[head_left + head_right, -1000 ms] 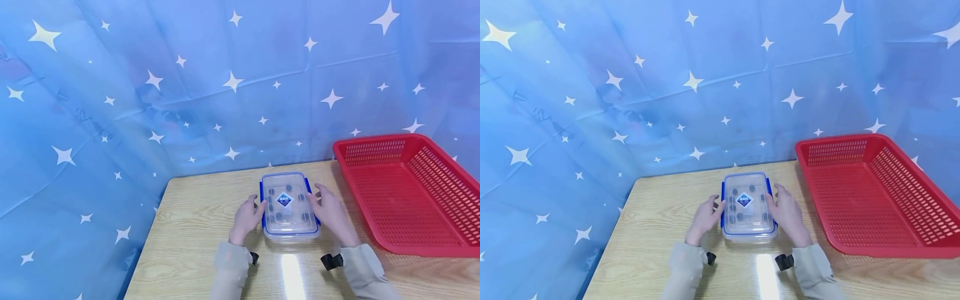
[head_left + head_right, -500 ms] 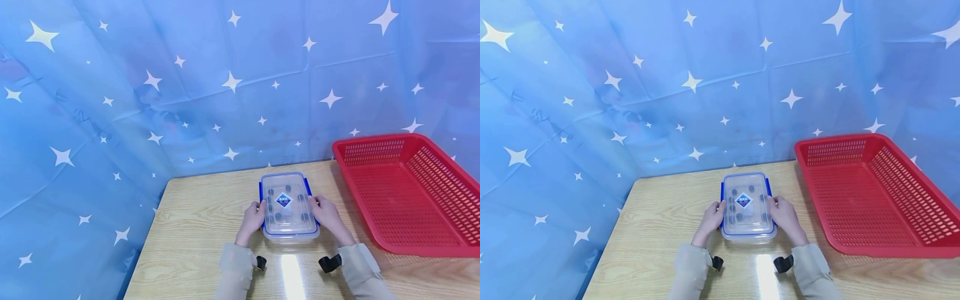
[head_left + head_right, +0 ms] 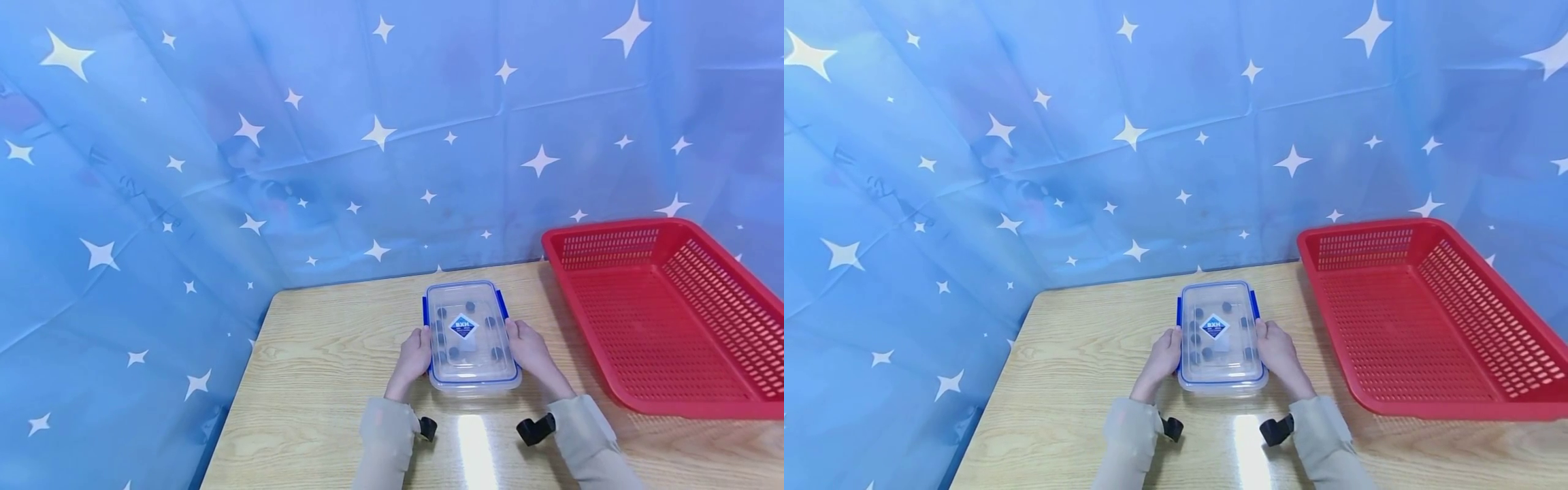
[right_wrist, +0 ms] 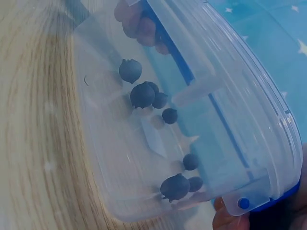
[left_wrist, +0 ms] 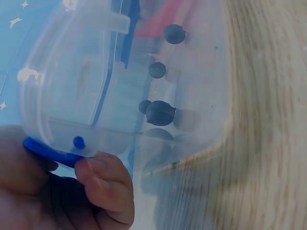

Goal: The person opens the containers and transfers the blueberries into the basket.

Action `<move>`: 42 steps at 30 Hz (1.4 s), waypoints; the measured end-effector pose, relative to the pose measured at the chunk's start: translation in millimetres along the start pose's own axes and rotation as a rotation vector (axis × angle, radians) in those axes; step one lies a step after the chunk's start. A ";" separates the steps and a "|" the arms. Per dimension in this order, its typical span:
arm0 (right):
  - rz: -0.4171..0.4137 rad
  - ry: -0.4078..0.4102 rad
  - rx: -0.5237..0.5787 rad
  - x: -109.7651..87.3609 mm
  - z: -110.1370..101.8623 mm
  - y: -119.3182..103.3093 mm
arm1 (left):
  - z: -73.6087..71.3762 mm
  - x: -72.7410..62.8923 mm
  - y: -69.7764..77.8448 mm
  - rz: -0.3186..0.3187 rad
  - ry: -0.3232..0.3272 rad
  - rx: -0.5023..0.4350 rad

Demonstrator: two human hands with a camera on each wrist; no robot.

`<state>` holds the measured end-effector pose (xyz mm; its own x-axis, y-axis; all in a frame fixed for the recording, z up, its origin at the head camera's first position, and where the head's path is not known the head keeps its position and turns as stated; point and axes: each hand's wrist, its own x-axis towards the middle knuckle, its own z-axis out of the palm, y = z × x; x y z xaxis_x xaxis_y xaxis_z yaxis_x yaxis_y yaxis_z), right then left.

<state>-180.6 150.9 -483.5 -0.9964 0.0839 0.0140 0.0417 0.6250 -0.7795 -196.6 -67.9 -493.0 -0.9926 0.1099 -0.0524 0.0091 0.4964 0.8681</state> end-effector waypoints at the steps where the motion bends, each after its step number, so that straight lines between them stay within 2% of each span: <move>1: -0.005 0.005 -0.006 -0.2 -0.1 -0.2 | 0.0 0.1 0.3 -0.002 -0.004 -0.002; 8: -0.022 0.013 -0.038 0.6 -0.7 -1.5 | 0.3 1.0 1.0 0.010 0.005 0.036; 13: -0.009 0.003 -0.034 1.8 0.0 -3.0 | 0.3 3.3 1.5 -0.005 0.019 0.047; 19: -0.034 0.046 -0.035 0.5 4.1 0.2 | 2.1 4.8 -7.6 0.049 0.119 0.119; 21: -0.028 0.049 -0.031 -0.7 5.4 1.3 | 3.2 4.2 -12.7 0.057 0.135 0.135; 24: -0.019 0.053 -0.030 -1.9 5.5 0.7 | 5.2 3.3 -19.3 0.064 0.115 0.117; 33: -0.007 0.023 -0.050 -2.0 3.0 -0.8 | 9.7 2.2 -32.5 -0.028 0.089 -0.042; 37: 0.050 0.026 -0.003 -6.0 6.0 13.9 | 7.4 -0.3 -33.4 -0.065 0.043 -0.079; 42: 0.100 0.000 0.115 -9.2 10.0 23.9 | 5.3 0.6 -33.7 -0.061 0.034 -0.115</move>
<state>-171.2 157.3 -508.4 -0.9877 0.1410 -0.0676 0.1321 0.5204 -0.8437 -196.9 -80.0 -524.9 -0.9945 0.0521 -0.0911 -0.0629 0.3991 0.9147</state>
